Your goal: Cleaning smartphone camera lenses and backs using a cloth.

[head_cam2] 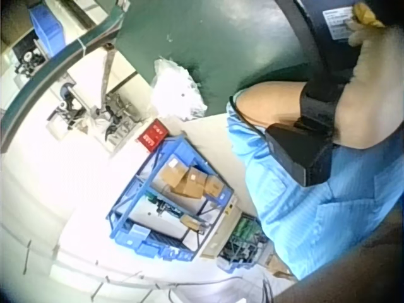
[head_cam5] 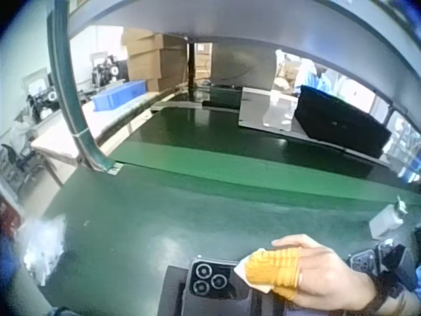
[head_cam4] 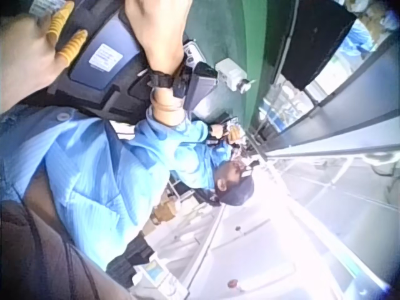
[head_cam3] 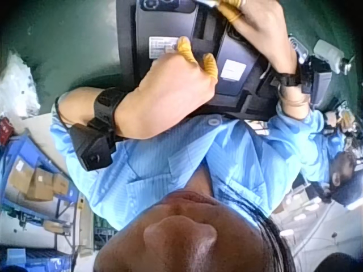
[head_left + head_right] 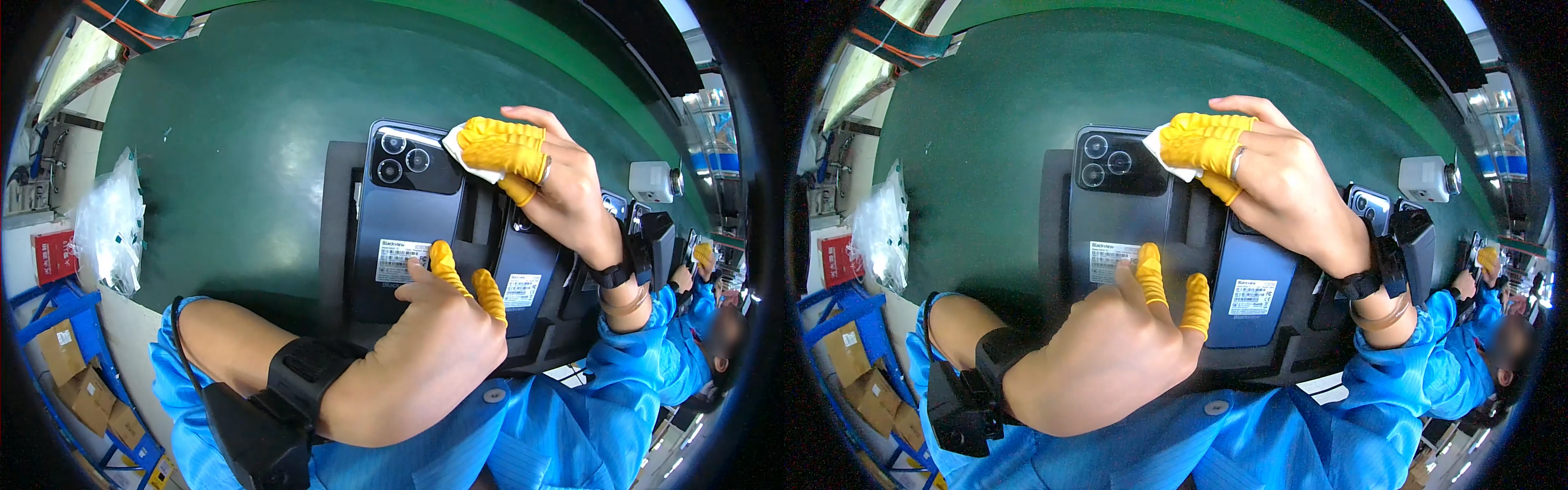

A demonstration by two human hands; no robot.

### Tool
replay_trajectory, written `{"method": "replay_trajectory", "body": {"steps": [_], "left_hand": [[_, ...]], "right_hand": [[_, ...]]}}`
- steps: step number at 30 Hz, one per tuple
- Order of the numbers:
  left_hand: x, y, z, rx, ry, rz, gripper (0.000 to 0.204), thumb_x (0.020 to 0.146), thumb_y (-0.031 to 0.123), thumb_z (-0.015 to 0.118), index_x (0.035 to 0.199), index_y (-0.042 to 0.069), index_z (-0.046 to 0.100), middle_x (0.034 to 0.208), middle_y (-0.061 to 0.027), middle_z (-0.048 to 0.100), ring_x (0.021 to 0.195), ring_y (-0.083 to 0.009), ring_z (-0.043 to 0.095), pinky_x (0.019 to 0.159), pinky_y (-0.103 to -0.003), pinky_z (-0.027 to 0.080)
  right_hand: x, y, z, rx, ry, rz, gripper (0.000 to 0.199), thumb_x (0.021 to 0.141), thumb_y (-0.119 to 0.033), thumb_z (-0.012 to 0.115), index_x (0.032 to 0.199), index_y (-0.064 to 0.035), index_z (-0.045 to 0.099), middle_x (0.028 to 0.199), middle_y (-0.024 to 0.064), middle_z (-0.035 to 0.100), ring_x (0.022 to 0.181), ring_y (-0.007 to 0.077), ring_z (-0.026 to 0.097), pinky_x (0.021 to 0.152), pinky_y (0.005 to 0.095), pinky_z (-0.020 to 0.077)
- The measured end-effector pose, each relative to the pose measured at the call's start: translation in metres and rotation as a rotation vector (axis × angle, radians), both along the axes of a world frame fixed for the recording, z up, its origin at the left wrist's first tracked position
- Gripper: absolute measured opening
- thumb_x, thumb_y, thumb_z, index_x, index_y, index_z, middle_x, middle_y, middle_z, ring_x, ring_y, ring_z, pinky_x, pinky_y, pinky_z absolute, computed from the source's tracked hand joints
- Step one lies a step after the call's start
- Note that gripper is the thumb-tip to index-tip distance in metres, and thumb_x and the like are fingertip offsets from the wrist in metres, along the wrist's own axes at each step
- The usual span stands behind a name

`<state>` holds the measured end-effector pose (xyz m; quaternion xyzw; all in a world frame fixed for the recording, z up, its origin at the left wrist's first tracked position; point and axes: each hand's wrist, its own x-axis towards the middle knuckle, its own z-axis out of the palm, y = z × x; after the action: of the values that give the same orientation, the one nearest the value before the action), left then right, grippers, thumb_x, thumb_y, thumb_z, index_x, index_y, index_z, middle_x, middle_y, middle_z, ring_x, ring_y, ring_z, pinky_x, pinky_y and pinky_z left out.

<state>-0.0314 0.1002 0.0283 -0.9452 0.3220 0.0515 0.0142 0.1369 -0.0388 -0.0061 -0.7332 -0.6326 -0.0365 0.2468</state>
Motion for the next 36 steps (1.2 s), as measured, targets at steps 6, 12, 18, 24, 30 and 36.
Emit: {"method": "replay_trajectory", "body": {"steps": [6, 12, 18, 24, 30, 36], "left_hand": [[0.001, 0.000, 0.002, -0.001, 0.028, -0.008, 0.046, 0.070, 0.020, 0.059, 0.109, -0.003, 0.066, 0.089, -0.0422, 0.062, 0.064, -0.0305, 0.067, 0.040, -0.030, 0.048], [0.000, 0.000, -0.002, -0.046, 0.075, 0.048, 0.048, 0.070, 0.019, 0.059, 0.111, -0.005, 0.064, 0.086, -0.0415, 0.062, 0.064, -0.0316, 0.067, 0.043, -0.032, 0.052], [0.002, -0.001, 0.000, -0.056, 0.041, 0.057, 0.048, 0.070, 0.019, 0.060, 0.111, -0.005, 0.064, 0.085, -0.0400, 0.063, 0.064, -0.0302, 0.067, 0.042, -0.031, 0.051], [0.001, 0.000, -0.002, -0.020, -0.017, 0.034, 0.047, 0.069, 0.020, 0.060, 0.110, -0.003, 0.065, 0.082, -0.0354, 0.065, 0.057, -0.0247, 0.062, 0.041, -0.029, 0.049], [0.000, -0.001, -0.003, -0.113, -0.043, 0.074, 0.037, 0.068, 0.019, 0.062, 0.098, -0.001, 0.068, 0.072, -0.0229, 0.066, 0.056, -0.0209, 0.061, 0.040, -0.028, 0.047], [0.004, -0.001, 0.000, -0.083, 0.027, 0.049, 0.035, 0.067, 0.019, 0.063, 0.095, -0.002, 0.068, 0.071, -0.0204, 0.065, 0.056, -0.0204, 0.060, 0.040, -0.028, 0.048]], "right_hand": [[-0.001, 0.034, -0.008, 0.138, 0.019, 0.079, 0.030, 0.077, -0.003, 0.067, 0.106, -0.0057, 0.066, 0.095, 0.0103, 0.069, 0.087, 0.0262, 0.067, 0.098, 0.0444, 0.0459], [-0.003, 0.032, -0.009, 0.141, 0.020, 0.096, 0.033, 0.073, -0.004, 0.066, 0.106, -0.0039, 0.065, 0.084, 0.0114, 0.067, 0.080, 0.0285, 0.065, 0.094, 0.0427, 0.0475], [-0.023, 0.002, -0.007, 0.055, -0.162, 0.026, 0.037, 0.066, -0.012, 0.064, 0.101, 0.0004, 0.067, 0.087, 0.0089, 0.068, 0.086, 0.0252, 0.066, 0.096, 0.0436, 0.0473], [-0.020, 0.029, -0.010, 0.167, -0.107, 0.018, 0.026, 0.066, -0.011, 0.063, 0.089, 0.0003, 0.067, 0.082, 0.0102, 0.065, 0.084, 0.0266, 0.065, 0.095, 0.0435, 0.0474], [-0.025, 0.028, -0.006, 0.068, -0.146, 0.092, 0.033, 0.062, -0.005, 0.066, 0.093, 0.0049, 0.069, 0.102, 0.0153, 0.069, 0.093, 0.0269, 0.067, 0.093, 0.0462, 0.0501], [-0.040, 0.008, -0.006, 0.140, -0.206, 0.036, 0.029, 0.062, -0.012, 0.062, 0.090, -0.0029, 0.068, 0.094, 0.0088, 0.069, 0.085, 0.0179, 0.066, 0.097, 0.0406, 0.0477]]}}
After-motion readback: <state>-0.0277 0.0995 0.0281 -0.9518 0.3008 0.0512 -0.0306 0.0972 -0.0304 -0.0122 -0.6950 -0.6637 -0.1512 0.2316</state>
